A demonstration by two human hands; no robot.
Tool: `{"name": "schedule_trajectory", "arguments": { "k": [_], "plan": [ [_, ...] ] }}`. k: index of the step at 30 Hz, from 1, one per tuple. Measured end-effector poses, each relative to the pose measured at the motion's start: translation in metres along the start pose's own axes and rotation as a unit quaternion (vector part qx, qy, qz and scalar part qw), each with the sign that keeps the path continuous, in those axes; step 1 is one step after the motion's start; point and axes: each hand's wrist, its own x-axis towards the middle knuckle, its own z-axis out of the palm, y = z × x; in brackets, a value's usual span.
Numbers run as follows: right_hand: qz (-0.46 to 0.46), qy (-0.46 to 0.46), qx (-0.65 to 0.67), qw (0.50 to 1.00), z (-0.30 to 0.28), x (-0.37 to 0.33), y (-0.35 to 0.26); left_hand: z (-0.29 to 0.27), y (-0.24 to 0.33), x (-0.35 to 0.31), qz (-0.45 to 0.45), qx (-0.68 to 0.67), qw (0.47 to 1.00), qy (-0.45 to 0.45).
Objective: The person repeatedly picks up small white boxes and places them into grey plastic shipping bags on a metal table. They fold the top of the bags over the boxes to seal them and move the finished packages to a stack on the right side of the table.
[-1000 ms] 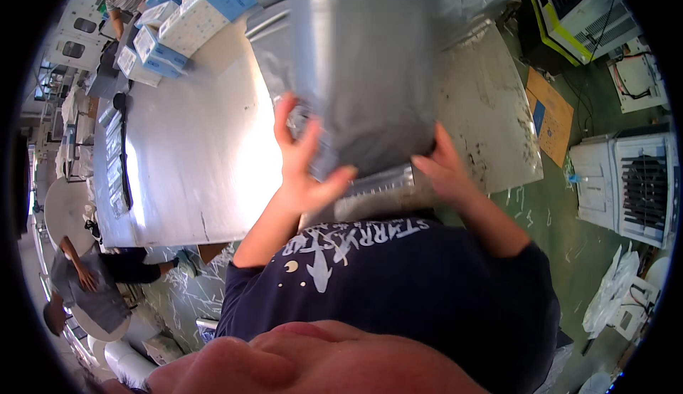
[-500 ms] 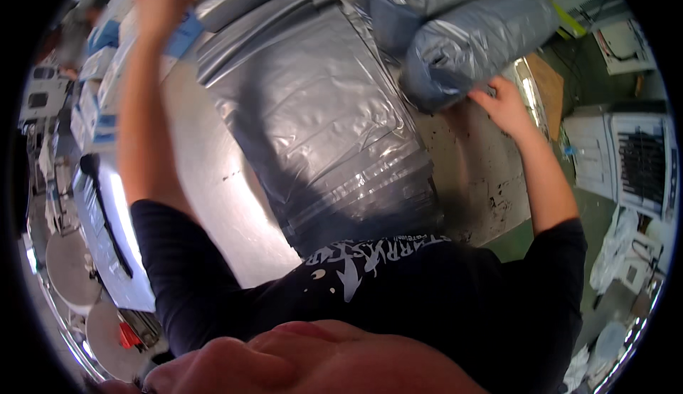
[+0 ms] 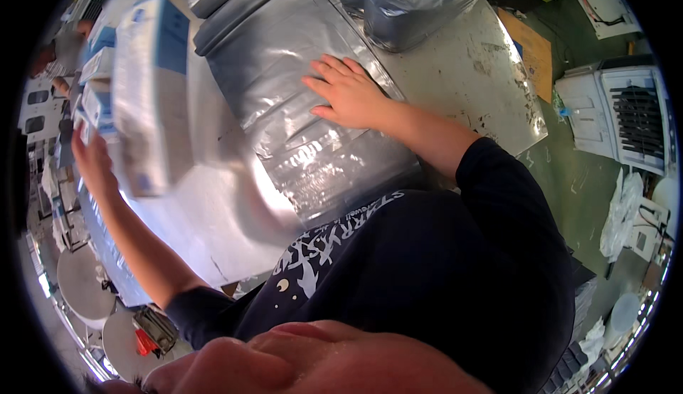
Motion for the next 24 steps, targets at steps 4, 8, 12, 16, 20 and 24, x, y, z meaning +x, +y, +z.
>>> {"name": "schedule_trajectory", "arguments": {
  "k": [4,8,12,16,20,24],
  "plan": [
    [0.008,0.129,0.333,0.934,-0.01,0.003,-0.045,0.057,0.036,-0.162,0.198,0.043,0.979,-0.017],
    [0.222,0.025,0.424,0.878,-0.025,-0.004,-0.046,0.107,0.08,-0.23,0.148,0.007,0.965,-0.217],
    [0.152,0.063,0.574,0.803,-0.011,-0.064,-0.012,0.114,0.068,-0.217,0.001,-0.229,0.953,-0.196],
    [0.131,-0.024,0.414,0.901,-0.014,-0.097,-0.018,0.165,0.064,-0.21,-0.238,-0.523,0.799,-0.175],
    [0.024,-0.079,0.145,0.986,-0.07,-0.068,0.008,0.171,0.066,-0.224,-0.148,-0.637,0.753,-0.076],
    [-0.014,-0.076,-0.024,0.997,-0.021,-0.014,0.014,0.172,0.055,-0.193,-0.166,-0.454,0.833,-0.267]
  ]
}}
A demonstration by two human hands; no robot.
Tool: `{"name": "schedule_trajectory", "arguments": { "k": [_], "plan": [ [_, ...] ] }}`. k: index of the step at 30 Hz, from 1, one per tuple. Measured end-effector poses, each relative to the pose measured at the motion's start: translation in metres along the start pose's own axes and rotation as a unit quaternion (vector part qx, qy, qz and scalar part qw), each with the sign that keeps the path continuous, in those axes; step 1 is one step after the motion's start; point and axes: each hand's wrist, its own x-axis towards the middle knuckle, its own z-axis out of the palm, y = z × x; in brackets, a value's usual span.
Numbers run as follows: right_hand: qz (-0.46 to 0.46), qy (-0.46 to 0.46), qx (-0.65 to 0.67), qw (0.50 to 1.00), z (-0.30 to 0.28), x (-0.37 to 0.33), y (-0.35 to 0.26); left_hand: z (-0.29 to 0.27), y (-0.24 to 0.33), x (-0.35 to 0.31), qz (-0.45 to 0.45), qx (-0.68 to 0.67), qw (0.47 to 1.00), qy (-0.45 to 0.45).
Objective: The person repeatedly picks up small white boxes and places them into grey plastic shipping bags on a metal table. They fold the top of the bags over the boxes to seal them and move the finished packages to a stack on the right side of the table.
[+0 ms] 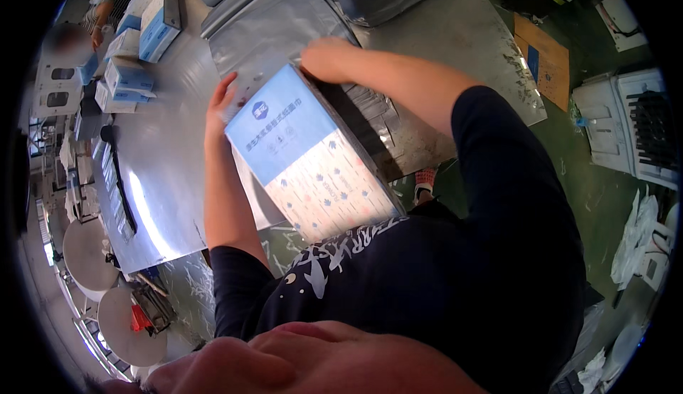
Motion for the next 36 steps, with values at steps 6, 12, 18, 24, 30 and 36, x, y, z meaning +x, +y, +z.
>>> {"name": "schedule_trajectory", "arguments": {
  "k": [6,12,18,24,30,36],
  "plan": [
    [0.039,0.161,0.21,0.963,-0.036,0.007,-0.002,0.066,0.026,-0.008,0.109,0.624,0.758,0.158],
    [-0.103,0.168,0.189,0.962,-0.038,-0.071,-0.016,0.064,-0.037,-0.056,0.073,-0.208,0.961,0.167],
    [-0.021,-0.015,0.081,0.996,-0.016,-0.012,0.032,0.025,-0.045,-0.042,0.274,0.496,0.806,0.168],
    [0.006,-0.071,0.1,0.992,-0.017,-0.063,-0.001,0.036,0.015,-0.092,0.065,0.541,0.835,0.081],
    [-0.06,-0.257,0.121,0.957,-0.012,-0.158,-0.018,0.055,-0.022,-0.181,-0.027,0.561,0.825,-0.063],
    [-0.054,-0.32,0.123,0.938,-0.024,-0.192,-0.023,0.063,0.006,-0.186,0.056,0.477,0.823,-0.304]
  ]
}}
